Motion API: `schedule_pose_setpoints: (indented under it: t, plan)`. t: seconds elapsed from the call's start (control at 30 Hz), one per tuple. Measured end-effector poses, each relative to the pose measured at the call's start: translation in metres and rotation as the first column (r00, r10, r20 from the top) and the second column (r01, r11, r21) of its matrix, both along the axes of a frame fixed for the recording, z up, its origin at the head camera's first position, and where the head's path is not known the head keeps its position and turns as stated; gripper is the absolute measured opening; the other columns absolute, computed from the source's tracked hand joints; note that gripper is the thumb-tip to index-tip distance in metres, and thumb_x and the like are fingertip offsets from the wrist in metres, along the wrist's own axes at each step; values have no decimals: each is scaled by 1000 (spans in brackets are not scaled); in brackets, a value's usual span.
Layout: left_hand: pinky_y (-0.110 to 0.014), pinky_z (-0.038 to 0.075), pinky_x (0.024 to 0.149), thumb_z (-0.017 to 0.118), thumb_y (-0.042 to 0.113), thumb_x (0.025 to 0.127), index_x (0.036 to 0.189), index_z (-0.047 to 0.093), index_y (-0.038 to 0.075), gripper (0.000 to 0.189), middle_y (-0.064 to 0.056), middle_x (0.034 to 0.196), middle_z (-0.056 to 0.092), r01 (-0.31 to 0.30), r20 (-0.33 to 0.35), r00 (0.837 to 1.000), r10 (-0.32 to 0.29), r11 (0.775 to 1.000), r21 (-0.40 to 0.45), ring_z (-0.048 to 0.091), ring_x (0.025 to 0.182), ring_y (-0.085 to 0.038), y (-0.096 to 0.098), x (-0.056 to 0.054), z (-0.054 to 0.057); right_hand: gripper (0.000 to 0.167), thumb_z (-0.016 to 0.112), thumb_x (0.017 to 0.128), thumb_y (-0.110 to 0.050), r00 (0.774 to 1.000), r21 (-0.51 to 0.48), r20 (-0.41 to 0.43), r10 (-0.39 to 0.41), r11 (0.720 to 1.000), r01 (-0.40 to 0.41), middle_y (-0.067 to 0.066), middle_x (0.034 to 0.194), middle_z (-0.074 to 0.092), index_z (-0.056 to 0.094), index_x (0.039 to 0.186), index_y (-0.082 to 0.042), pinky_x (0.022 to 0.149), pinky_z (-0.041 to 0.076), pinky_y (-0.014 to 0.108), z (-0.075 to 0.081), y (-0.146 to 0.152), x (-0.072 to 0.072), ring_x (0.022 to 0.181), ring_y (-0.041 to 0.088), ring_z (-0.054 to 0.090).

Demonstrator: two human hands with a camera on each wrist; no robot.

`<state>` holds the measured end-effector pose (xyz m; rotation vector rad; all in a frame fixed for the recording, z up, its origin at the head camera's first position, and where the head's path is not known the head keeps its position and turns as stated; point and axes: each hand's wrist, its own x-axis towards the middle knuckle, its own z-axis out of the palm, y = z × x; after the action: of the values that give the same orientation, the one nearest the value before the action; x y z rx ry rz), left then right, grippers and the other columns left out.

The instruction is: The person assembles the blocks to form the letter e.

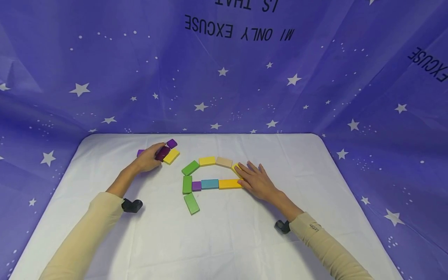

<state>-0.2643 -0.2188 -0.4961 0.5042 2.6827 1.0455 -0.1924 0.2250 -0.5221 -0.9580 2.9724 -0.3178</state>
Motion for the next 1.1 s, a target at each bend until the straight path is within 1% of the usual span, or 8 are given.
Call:
schedule_pose_setpoints:
  t: [0.2, 0.4, 0.53, 0.63, 0.77, 0.9, 0.97, 1.1]
  plan:
    - [-59, 28, 111, 63, -7, 84, 149, 26, -14, 75, -39, 148, 30, -35, 18, 999, 36, 998, -58, 32, 135, -53, 1, 0, 0, 55, 46, 106, -42, 1000, 0, 12, -1, 1000, 1, 2, 159, 33, 37, 155, -20, 111, 15, 70, -1, 0, -1, 146, 38, 25]
    - [-59, 28, 111, 66, -6, 84, 150, 27, -12, 77, -38, 149, 31, -22, 26, 999, 24, 998, -52, 35, 134, -51, -2, 2, 1, 56, 45, 106, -43, 1000, 12, 15, -6, 1000, 5, 2, 159, 33, 37, 156, -20, 111, 15, 70, 0, 0, -1, 146, 37, 24]
    - [-59, 33, 109, 68, -4, 84, 149, 32, -11, 75, -36, 147, 34, -15, 19, 1000, 17, 997, -72, 41, 129, -49, -3, 4, 1, 55, 46, 106, -42, 1000, 9, 12, -7, 1000, 7, 2, 159, 33, 38, 155, -20, 111, 15, 70, 0, 0, -1, 146, 38, 25]
    - [-58, 39, 103, 71, 1, 83, 147, 35, -12, 74, -36, 142, 37, -15, 1, 1000, 15, 996, -85, 47, 120, -47, -5, 6, 0, 55, 46, 106, -42, 1000, 7, 23, -11, 1000, 11, 2, 159, 33, 37, 155, -20, 111, 14, 69, 1, 0, 0, 146, 38, 24]
    - [-56, 45, 95, 73, 6, 84, 145, 37, -13, 74, -35, 137, 39, -28, 7, 1000, 28, 997, -78, 52, 111, -44, -8, 8, -2, 56, 46, 105, -43, 999, 9, 31, -14, 1000, 14, 1, 159, 32, 37, 156, -20, 112, 14, 69, 1, 0, 0, 146, 37, 24]
    - [-54, 45, 95, 74, 7, 82, 145, 37, -14, 77, -35, 134, 41, -26, 10, 1000, 27, 997, -77, 53, 110, -42, -11, 9, -2, 55, 46, 105, -43, 999, 4, 32, -17, 1000, 17, 1, 159, 32, 37, 155, -21, 111, 14, 69, 2, 0, 1, 146, 37, 24]
    - [-53, 45, 92, 75, 7, 80, 144, 37, -15, 77, -34, 130, 44, -26, 7, 1000, 27, 997, -76, 53, 107, -41, -12, 10, -2, 55, 45, 106, -43, 999, 1, 34, -20, 1000, 19, 1, 159, 32, 37, 155, -21, 112, 14, 69, 2, -1, 1, 147, 37, 23]
    - [-49, 44, 86, 77, 8, 80, 138, 43, -17, 71, -26, 114, 51, -43, -10, 999, 42, 997, -64, 51, 98, -35, -14, 12, -2, 55, 45, 106, -43, 999, 9, 29, -19, 1000, 19, 1, 159, 32, 36, 156, -21, 111, 14, 69, 2, -1, 0, 147, 37, 23]
